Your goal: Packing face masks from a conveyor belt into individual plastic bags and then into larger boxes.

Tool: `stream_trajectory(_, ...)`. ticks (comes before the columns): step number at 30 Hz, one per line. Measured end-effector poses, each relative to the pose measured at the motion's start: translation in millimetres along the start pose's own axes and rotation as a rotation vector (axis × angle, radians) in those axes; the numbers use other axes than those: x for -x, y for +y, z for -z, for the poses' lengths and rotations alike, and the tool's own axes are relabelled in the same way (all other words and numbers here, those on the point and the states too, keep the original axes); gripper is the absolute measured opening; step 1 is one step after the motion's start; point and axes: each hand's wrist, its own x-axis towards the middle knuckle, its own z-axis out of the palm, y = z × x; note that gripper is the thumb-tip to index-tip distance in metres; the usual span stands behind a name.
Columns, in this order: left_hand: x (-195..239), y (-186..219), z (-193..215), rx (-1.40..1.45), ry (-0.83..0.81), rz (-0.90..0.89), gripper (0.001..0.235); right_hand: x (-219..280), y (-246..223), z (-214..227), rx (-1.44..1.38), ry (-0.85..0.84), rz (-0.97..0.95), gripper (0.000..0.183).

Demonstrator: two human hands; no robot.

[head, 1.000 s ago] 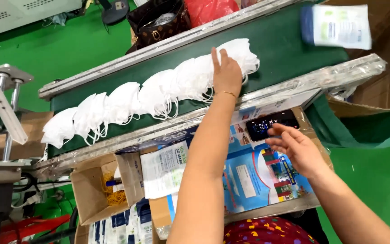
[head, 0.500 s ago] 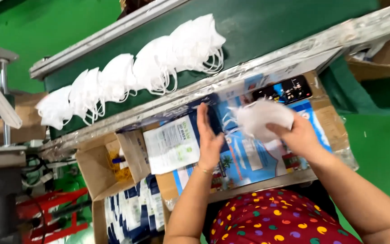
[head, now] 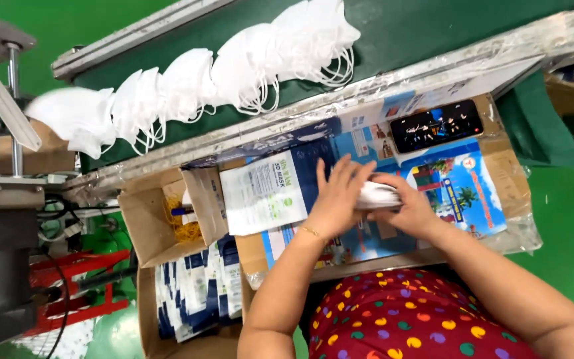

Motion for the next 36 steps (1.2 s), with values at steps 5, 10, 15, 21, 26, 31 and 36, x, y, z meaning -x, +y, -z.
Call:
stream_trajectory(5, 19, -13, -8, 0.138, 0.056, -0.043, 0.082, -1, 30, 16, -0.125, -0.108, -0.194, 0.066)
stream_trajectory(10, 40, -61, -20, 0.087, 0.316, 0.574, 0.037, 5, -1, 69, 0.076, -0.267, -0.455, 0.038)
stream_trajectory(15, 34, -77, -29, -0.092, 0.311, 0.691, 0.041, -5, -18, 69, -0.148, -0.076, -0.302, 0.033)
stream_trajectory(21, 23, -74, -38, -0.113, 0.238, 0.7, 0.028, -5, -22, 33, 0.36, 0.114, -0.179, 0.039)
stream_trajectory(26, 18, -85, -38, -0.076, 0.324, 0.808, 0.031, -10, -36, 23, 0.493, 0.022, 0.116, 0.052)
stream_trajectory(31, 34, -80, -29, 0.148, 0.563, 0.635, 0.02, -12, -37, 22, 0.747, -0.102, 0.065, 0.035)
stream_trajectory(36, 47, -35, -36, 0.304, 0.613, 0.417, 0.019, -24, -26, -7, -0.151, -0.152, -0.509, 0.032)
